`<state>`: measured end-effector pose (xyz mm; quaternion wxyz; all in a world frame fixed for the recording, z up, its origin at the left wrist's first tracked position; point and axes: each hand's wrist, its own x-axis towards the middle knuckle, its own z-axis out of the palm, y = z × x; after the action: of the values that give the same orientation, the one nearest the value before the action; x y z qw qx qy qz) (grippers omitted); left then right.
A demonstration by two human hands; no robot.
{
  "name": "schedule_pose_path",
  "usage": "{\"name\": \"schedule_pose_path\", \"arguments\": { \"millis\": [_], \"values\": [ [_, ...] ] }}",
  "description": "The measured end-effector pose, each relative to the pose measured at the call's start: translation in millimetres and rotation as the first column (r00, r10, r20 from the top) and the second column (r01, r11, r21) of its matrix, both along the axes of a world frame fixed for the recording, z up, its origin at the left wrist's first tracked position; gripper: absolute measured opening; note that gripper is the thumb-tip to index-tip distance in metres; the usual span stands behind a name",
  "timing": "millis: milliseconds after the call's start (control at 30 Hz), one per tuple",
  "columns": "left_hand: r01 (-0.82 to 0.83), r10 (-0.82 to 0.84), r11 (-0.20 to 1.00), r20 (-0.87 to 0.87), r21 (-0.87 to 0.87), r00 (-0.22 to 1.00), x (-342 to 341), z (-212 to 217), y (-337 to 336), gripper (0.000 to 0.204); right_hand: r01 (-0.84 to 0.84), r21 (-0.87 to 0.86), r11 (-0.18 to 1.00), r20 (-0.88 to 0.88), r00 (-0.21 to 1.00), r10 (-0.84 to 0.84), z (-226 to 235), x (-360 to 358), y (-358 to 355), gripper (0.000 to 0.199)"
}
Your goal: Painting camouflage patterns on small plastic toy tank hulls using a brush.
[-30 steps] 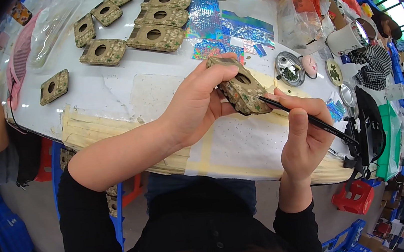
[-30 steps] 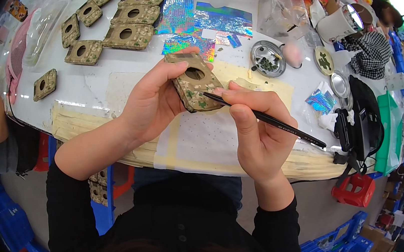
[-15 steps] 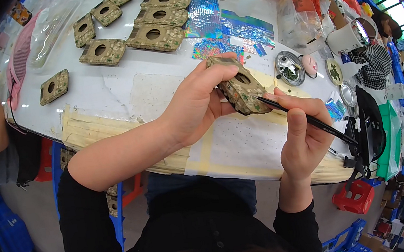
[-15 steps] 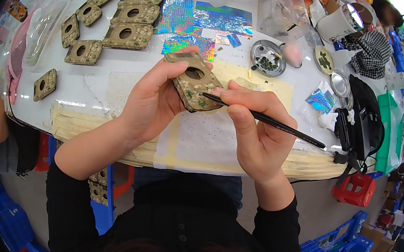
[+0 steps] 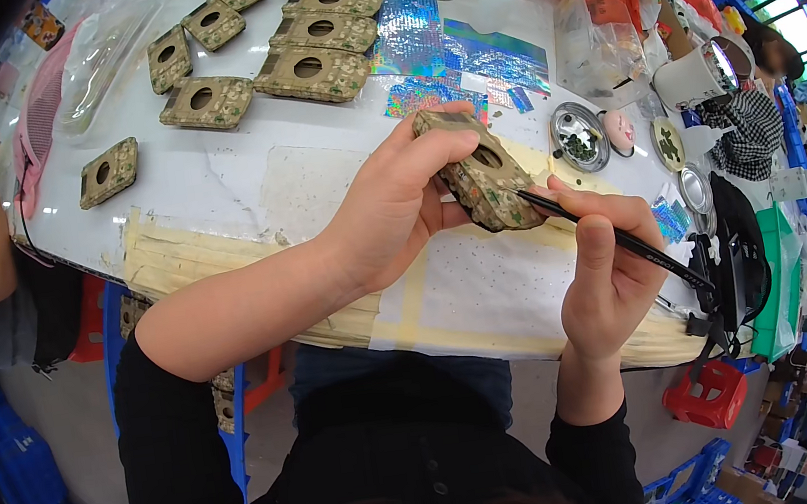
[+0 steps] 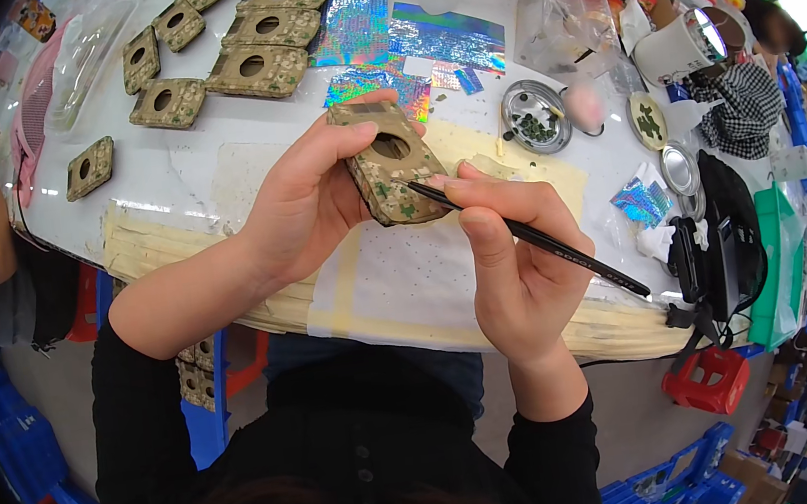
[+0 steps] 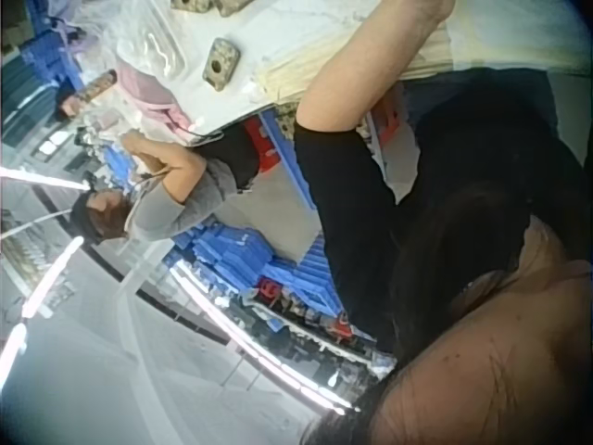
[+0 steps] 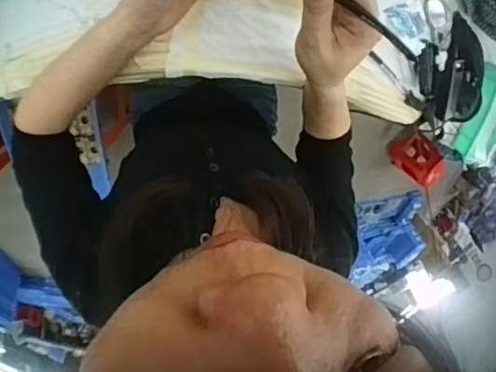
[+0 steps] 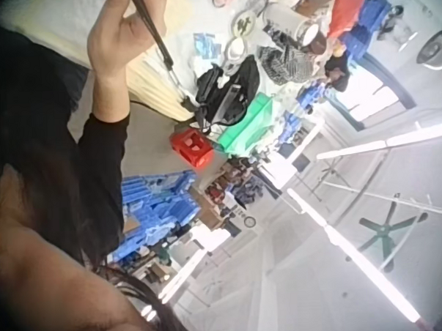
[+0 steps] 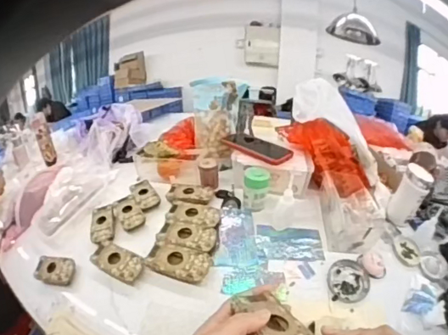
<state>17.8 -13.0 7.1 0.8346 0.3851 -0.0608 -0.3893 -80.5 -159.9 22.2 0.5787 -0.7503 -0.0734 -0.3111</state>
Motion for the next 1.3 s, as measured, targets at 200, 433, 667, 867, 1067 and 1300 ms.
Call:
{"name": "schedule_pose_path", "arguments": {
  "millis": [200, 433, 667, 867, 1067, 1300],
  "values": [
    [0.0, 0.0, 1.0, 0.004, 0.005, 1.0, -0.2, 0.7, 0.5, 0.043, -0.001, -0.011, 1.0, 0.003, 1.0, 0.001, -0.6, 0.4, -0.3, 0.016],
    [0.005, -0.005, 1.0, -0.002, -0.002, 1.0, -0.2, 0.7, 0.7, 0.042, -0.011, 0.002, 1.0, 0.017, 1.0, 0.011, -2.1, 1.2, -0.4, 0.015],
    [0.004, -0.004, 1.0, -0.008, -0.01, 1.0, 0.4, -0.9, 0.3, 0.042, 0.005, -0.004, 1.0, 0.011, 1.0, -0.004, -1.7, -0.7, -0.4, 0.016],
    [0.006, -0.006, 1.0, -0.009, -0.002, 1.0, 0.1, 0.8, 0.7, 0.042, -0.044, 0.068, 0.997, 0.005, 0.999, 0.043, -1.0, -0.9, -1.1, 0.015],
    [0.007, -0.007, 1.0, -0.016, -0.011, 1.0, 0.3, -0.4, 0.4, 0.042, -0.023, 0.054, 0.998, -0.005, 1.0, 0.023, 0.0, -1.7, -0.2, 0.015],
    [0.007, -0.007, 1.0, -0.014, -0.012, 1.0, 0.1, 0.3, 0.6, 0.042, -0.025, 0.046, 0.999, 0.011, 1.0, 0.024, -0.9, 0.0, 0.1, 0.016]
  ]
}}
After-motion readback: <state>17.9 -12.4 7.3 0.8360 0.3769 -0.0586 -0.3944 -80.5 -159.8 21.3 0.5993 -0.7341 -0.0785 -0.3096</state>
